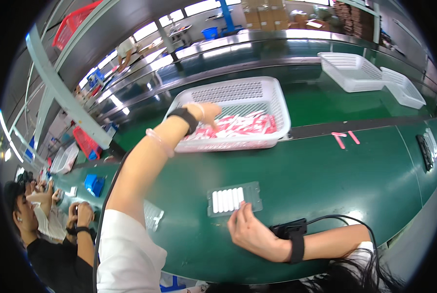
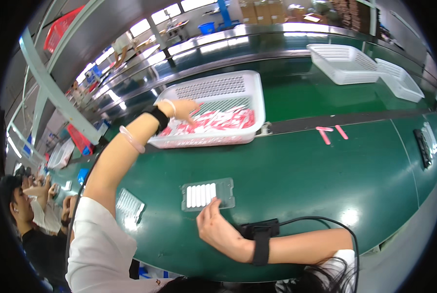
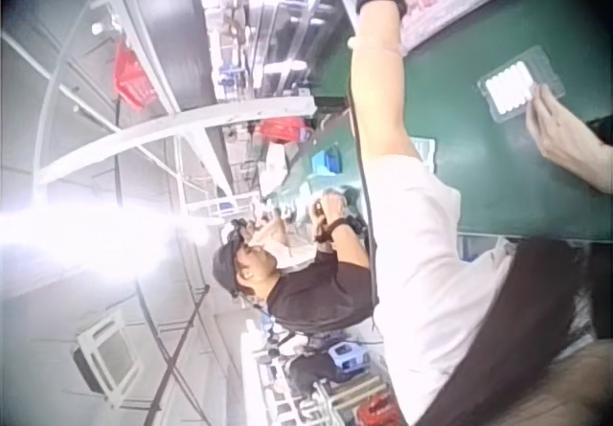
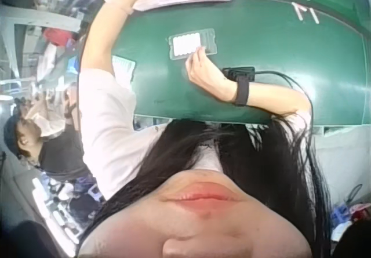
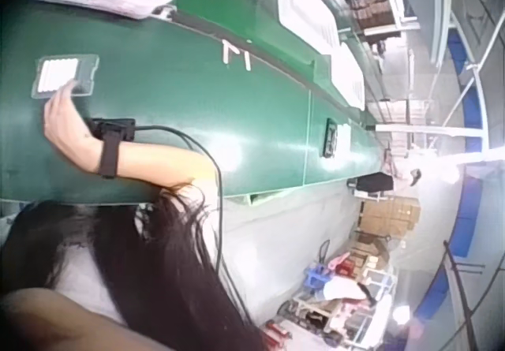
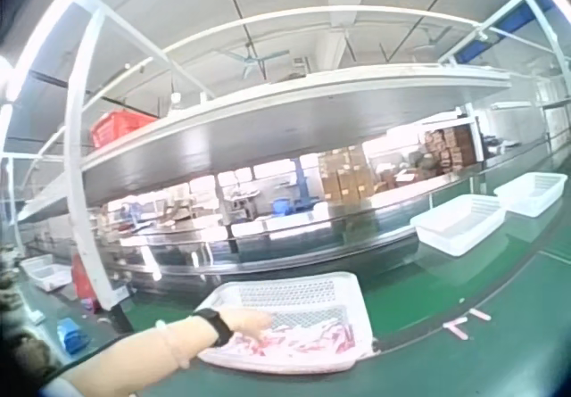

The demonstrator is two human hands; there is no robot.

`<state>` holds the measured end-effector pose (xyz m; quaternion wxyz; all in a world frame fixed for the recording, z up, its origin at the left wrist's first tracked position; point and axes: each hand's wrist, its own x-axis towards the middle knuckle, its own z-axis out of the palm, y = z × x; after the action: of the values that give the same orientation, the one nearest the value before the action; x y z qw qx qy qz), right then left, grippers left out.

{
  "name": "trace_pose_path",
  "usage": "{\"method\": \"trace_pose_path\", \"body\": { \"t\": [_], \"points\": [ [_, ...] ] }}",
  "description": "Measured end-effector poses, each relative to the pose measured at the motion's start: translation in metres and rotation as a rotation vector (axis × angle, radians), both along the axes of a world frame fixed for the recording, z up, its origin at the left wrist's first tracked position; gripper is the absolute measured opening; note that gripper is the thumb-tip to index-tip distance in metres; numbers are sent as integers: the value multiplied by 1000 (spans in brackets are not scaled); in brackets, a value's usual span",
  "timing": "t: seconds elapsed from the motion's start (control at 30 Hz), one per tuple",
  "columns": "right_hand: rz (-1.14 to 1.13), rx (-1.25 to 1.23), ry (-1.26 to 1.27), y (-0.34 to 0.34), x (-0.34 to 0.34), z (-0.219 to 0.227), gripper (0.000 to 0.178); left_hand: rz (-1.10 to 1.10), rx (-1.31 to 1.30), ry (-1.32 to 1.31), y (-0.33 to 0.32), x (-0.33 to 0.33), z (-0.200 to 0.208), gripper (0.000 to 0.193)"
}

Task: The person takes strips from a basket, separates the pink and white strips by hand, and inserts them into slots in a plastic tray before sliding the filled tray along the table.

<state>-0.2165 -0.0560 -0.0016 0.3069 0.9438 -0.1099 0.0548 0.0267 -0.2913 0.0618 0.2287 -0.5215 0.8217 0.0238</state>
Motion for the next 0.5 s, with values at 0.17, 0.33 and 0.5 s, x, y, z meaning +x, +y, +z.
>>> {"method": "trace_pose_path", "body": {
  "t": [0.17,0.33,0.5],
  "points": [
    [-24,-9,-15,-1,-2,-5,31,22,158,40,7,-28,-21,45],
    [-20,-12,13,-3,-4,-4,31,3,51,303,11,-16,-10,31],
    [-24,6,0,-2,-5,-4,33,177,-10,559,19,-11,9,23]
  ]
}}
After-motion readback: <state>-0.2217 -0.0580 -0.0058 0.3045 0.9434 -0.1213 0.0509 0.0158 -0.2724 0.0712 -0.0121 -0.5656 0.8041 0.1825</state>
